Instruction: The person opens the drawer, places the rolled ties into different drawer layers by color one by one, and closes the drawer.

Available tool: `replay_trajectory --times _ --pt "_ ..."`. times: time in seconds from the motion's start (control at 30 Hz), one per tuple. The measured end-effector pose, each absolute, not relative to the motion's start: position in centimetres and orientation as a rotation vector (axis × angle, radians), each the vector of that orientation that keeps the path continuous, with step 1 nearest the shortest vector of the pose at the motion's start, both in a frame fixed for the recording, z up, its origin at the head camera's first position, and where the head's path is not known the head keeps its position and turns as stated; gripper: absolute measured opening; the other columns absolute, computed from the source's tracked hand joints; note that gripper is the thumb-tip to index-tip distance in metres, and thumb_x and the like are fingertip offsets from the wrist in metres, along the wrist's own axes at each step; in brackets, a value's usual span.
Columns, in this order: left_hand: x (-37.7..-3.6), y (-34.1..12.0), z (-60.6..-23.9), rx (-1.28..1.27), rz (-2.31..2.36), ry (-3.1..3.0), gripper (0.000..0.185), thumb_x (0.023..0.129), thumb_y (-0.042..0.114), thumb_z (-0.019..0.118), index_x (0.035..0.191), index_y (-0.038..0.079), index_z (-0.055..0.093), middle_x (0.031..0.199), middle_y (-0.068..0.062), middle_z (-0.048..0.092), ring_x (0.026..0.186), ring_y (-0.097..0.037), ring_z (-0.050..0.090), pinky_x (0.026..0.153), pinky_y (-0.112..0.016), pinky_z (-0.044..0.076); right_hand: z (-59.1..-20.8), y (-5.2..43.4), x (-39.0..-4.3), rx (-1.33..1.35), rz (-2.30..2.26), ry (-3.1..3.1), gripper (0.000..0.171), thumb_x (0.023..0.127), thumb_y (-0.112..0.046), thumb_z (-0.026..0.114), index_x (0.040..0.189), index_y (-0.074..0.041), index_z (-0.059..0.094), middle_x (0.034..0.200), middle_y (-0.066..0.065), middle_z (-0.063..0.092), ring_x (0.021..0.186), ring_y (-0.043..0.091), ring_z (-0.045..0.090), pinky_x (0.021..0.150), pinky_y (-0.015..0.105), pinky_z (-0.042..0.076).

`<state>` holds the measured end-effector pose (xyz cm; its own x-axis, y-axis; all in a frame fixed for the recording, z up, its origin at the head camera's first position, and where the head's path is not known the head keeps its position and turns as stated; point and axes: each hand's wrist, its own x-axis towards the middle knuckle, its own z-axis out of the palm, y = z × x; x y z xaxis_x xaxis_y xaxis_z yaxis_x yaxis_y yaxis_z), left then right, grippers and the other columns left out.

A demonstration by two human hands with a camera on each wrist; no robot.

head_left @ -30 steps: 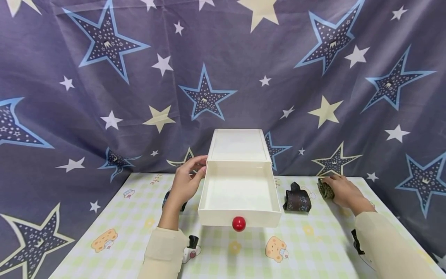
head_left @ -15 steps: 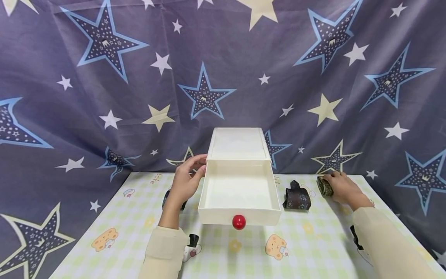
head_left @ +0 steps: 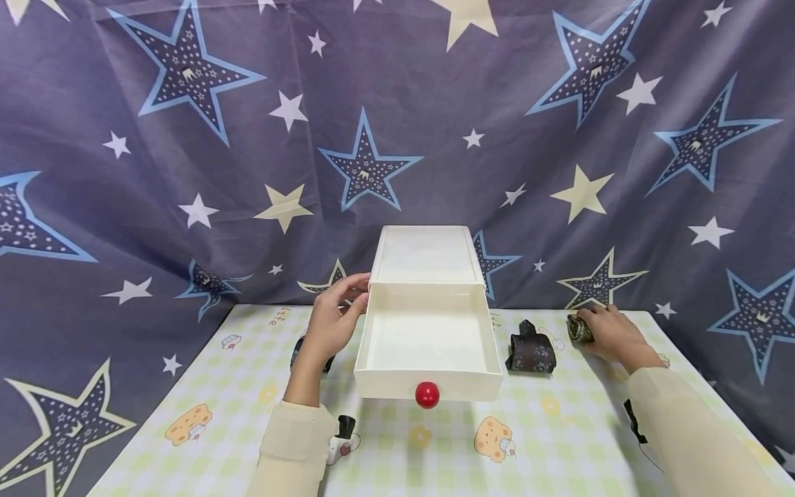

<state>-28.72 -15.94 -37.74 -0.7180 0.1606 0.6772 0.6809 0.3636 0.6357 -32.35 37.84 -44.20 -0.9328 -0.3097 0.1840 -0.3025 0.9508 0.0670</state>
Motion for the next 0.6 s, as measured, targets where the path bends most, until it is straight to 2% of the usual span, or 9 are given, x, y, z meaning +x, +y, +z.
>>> replay_trajectory --times 0.17,0.37,0.5,0.6 --pt "-28.75 -15.93 -37.7 -0.725 -1.346 -2.111 0.034 0.1 0.004 0.065 0.134 0.009 0.065 0.114 -0.009 0.07 0.095 -0.02 0.071 0.072 -0.029 0.062 -44.09 37.61 -32.48 0.471 -0.061 -2.9 0.063 0.076 -0.021 0.091 0.127 0.002 0.061 0.118 0.032 0.061 0.102 0.054 0.056 0.09 0.066 0.048" --pt "-28.64 -15.82 -37.78 -0.735 -1.364 -2.114 0.034 0.101 0.005 0.065 0.135 0.009 0.065 0.114 -0.01 0.07 0.094 -0.021 0.071 0.073 -0.03 0.062 -44.16 37.89 -32.24 0.489 -0.101 -2.889 0.063 0.077 -0.028 0.09 0.125 0.0 0.061 0.113 0.03 0.062 0.097 0.052 0.057 0.084 0.065 0.05" --pt "-28.74 -15.86 -37.83 -0.732 -1.355 -2.117 0.034 0.101 0.007 0.065 0.134 0.01 0.065 0.113 -0.008 0.07 0.093 -0.019 0.071 0.072 -0.029 0.062 -43.87 37.99 -32.06 0.48 -0.133 -2.88 0.06 0.075 -0.027 0.092 0.121 -0.002 0.061 0.111 0.029 0.063 0.092 0.05 0.056 0.078 0.063 0.052" --pt "-28.83 -15.9 -37.8 -0.727 -1.339 -2.115 0.034 0.101 0.006 0.065 0.134 0.01 0.066 0.113 -0.008 0.07 0.092 -0.019 0.071 0.07 -0.029 0.062 -43.59 38.0 -31.98 0.447 -0.166 -2.898 0.06 0.076 -0.026 0.092 0.121 -0.002 0.061 0.113 0.029 0.061 0.094 0.05 0.055 0.077 0.062 0.052"
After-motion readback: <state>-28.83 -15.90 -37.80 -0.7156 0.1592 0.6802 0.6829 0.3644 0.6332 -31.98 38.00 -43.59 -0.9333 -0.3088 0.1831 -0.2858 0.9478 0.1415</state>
